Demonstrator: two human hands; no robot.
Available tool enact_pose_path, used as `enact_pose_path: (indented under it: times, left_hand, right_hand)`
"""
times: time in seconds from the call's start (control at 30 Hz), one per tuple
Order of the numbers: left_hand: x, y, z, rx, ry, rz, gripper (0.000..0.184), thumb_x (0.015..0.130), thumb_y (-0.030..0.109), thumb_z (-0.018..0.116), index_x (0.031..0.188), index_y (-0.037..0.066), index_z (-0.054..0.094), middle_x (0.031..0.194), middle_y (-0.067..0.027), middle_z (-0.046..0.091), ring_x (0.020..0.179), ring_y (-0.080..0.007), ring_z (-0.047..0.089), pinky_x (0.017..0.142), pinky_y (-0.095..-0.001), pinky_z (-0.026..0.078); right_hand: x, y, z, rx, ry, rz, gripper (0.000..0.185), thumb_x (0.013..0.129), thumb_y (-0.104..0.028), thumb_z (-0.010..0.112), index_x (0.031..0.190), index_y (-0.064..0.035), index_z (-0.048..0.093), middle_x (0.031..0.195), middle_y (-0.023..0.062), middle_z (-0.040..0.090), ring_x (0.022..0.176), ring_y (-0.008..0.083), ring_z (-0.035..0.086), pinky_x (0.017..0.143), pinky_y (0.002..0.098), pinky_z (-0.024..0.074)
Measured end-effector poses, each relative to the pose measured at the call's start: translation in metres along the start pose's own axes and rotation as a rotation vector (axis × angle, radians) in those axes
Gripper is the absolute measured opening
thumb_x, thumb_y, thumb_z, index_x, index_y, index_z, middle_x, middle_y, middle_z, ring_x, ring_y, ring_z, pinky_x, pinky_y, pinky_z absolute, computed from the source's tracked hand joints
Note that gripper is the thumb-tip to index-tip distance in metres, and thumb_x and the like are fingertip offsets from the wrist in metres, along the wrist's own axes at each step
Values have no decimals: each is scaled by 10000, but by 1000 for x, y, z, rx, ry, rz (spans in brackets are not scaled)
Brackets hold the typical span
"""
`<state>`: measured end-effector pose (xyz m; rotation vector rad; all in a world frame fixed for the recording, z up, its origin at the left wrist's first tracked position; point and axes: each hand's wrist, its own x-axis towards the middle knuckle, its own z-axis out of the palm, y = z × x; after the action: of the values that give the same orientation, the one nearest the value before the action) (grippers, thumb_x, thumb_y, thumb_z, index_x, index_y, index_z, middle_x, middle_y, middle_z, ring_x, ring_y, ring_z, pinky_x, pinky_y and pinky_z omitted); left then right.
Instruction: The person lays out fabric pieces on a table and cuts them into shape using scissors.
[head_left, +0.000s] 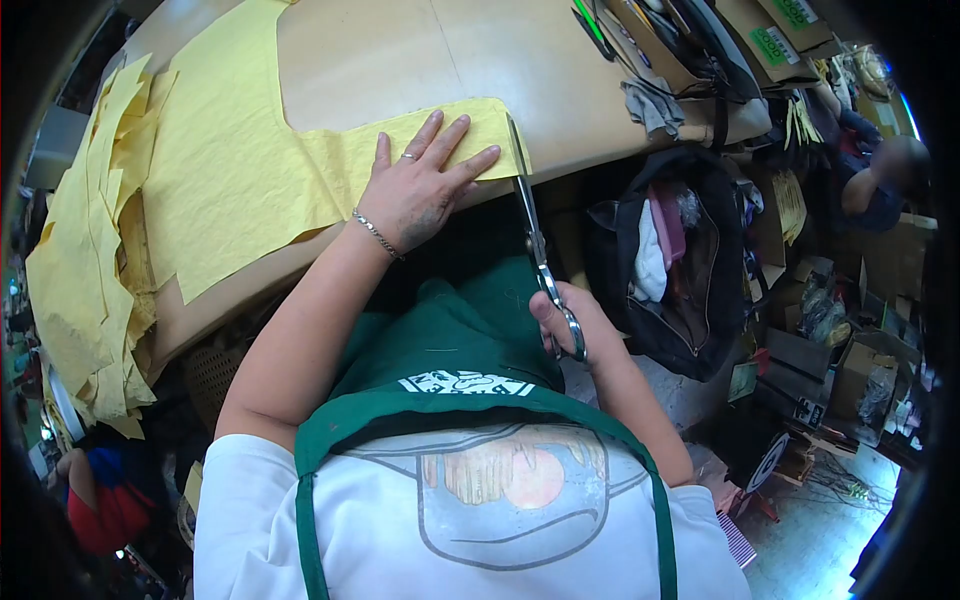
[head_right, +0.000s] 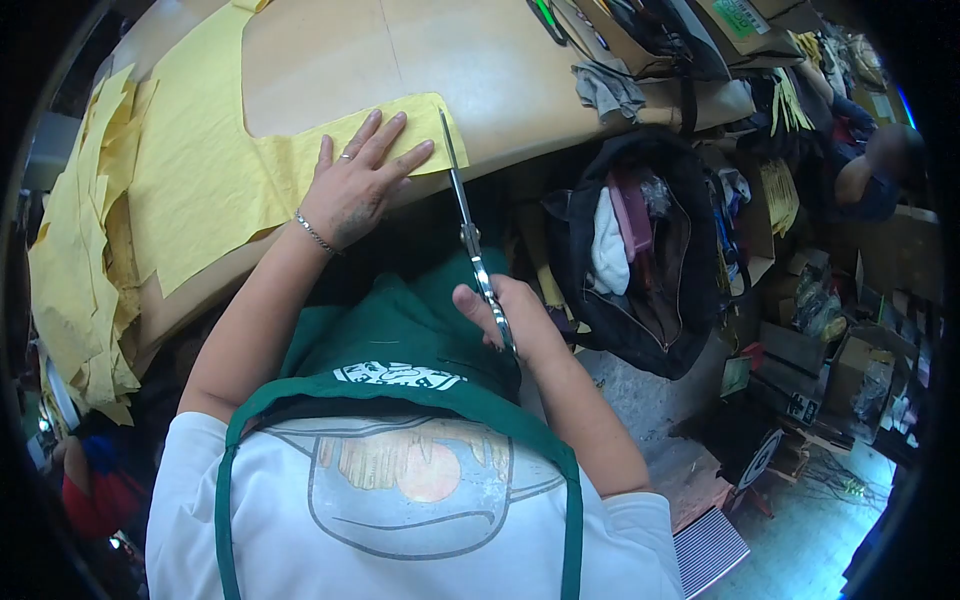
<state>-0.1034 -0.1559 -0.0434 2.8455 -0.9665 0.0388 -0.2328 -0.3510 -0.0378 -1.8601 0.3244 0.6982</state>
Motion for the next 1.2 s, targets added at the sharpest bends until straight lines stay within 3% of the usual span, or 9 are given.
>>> enact_pose_path:
  times: [0.13,0.33,0.63,0.93,1.2]
  left_hand:
    - [-1,1,-1,-20,-6,1,396,850,303,430,1236,348,356,1355,-36,246,1268,-260,197,923,-616,217]
    - [-2,0,-1,-53,3,5,393,846,314,433,1232,347,363,1354,-41,251,1270,-265,189,928,-617,199]
    - [-1,0,-3,-66,-8,0,385,849,311,431,1228,341,371,1357,-41,246,1271,-267,187,928,-618,199]
    - [-2,-1,-2,-63,5,19,396,846,320,435,1235,342,359,1358,-42,243,1271,-270,184,923,-617,214]
    - [-4,-1,-2,-75,18,20,397,850,322,430,1239,338,351,1360,-47,235,1273,-273,175,924,-613,218]
  right_hand:
    - [13,-17,-3,31,-22,21,722,627,-744,439,684,-26,485,537,32,473,488,105,515,461,241,420]
    - [19,-20,-5,-8,16,31,716,621,-741,451,669,-28,494,510,21,457,454,102,504,439,236,408]
    - [10,-21,3,-49,117,93,657,626,-668,549,618,-13,500,477,21,463,386,100,472,385,235,389]
    - [27,-32,-3,-23,56,57,771,596,-768,435,681,-5,504,522,40,473,450,100,499,439,232,419]
    - [30,-39,-2,-77,110,100,667,659,-676,503,660,-9,490,495,20,443,425,94,479,399,240,400]
